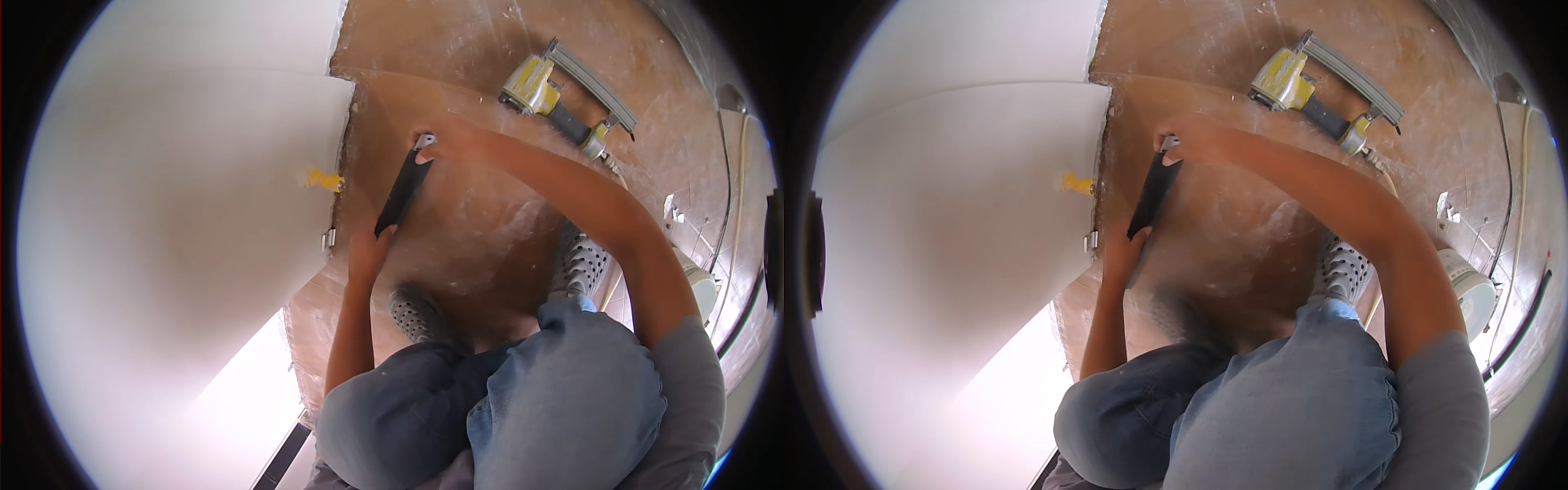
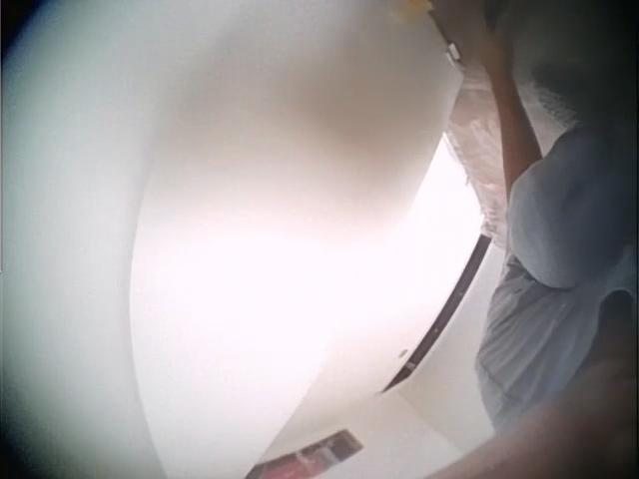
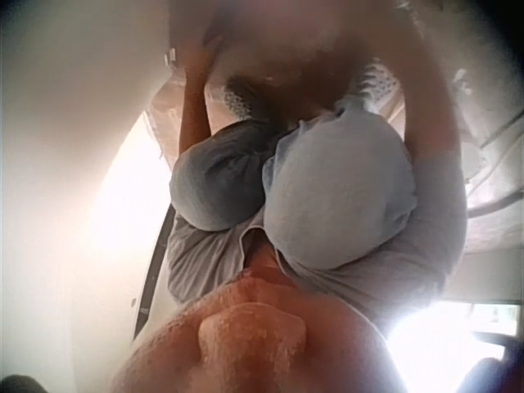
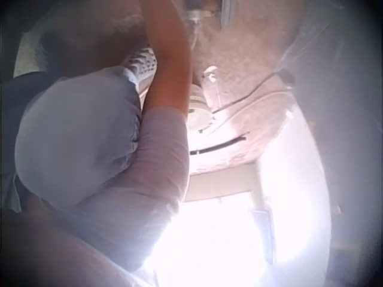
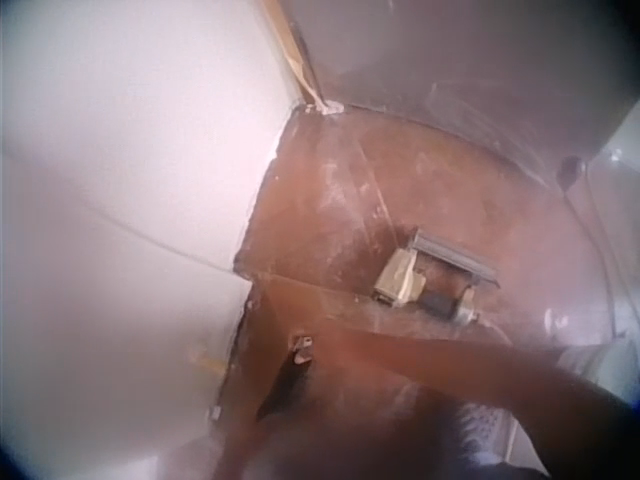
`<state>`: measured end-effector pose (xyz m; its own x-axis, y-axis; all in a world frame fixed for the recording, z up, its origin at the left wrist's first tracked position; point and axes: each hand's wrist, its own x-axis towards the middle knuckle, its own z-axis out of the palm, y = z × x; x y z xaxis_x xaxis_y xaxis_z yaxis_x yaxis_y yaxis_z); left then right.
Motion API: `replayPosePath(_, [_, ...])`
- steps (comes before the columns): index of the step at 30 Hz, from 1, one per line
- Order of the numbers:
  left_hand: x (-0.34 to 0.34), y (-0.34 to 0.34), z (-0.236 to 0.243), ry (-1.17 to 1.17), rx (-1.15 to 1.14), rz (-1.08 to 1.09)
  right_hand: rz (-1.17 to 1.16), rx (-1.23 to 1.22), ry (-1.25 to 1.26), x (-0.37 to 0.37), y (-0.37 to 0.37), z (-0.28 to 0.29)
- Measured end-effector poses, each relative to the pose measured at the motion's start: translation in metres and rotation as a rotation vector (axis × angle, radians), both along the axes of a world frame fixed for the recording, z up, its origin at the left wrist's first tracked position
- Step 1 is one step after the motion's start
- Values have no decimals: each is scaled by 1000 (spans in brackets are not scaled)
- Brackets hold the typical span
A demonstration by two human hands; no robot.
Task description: The recorder is installing black baseboards along a wall using a nail gun and plastic spacers.
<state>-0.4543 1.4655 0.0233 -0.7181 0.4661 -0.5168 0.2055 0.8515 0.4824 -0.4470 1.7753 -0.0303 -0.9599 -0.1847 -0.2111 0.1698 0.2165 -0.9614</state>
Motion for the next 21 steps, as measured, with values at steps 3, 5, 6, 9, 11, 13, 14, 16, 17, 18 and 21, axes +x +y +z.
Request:
replayPosePath(3, [7,-27,-16,221,-108,40,15,166,194,-24,-25,-26])
replayPosePath(5, [5,-31,-22,284,-155,63,-7,179,210,-41,-36,-32])
replayPosePath(6, [3,-35,-23,348,-188,93,-30,189,239,-48,-46,-34])
replayPosePath(9, [-8,-47,-29,446,-249,134,-141,182,328,-64,-69,-38])
replayPosePath(11, [-12,-57,-35,486,-274,145,-193,168,299,-70,-86,-40])
replayPosePath(13, [-15,-65,-36,595,-233,169,-242,157,274,-71,-105,-44])
replayPosePath(14, [-17,-67,-36,598,-227,171,-319,109,257,-69,-114,-44])
replayPosePath(16, [-14,-73,-34,587,-186,227,-391,63,236,-60,-128,-44])
replayPosePath(17, [-14,-73,-35,581,-180,228,-432,97,287,-53,-132,-45])
replayPosePath(18, [-15,-74,-35,594,-200,260,-472,129,337,-49,-133,-47])
replayPosePath(21, [-16,-73,-36,601,-228,304,-272,216,500,-42,-129,-53])
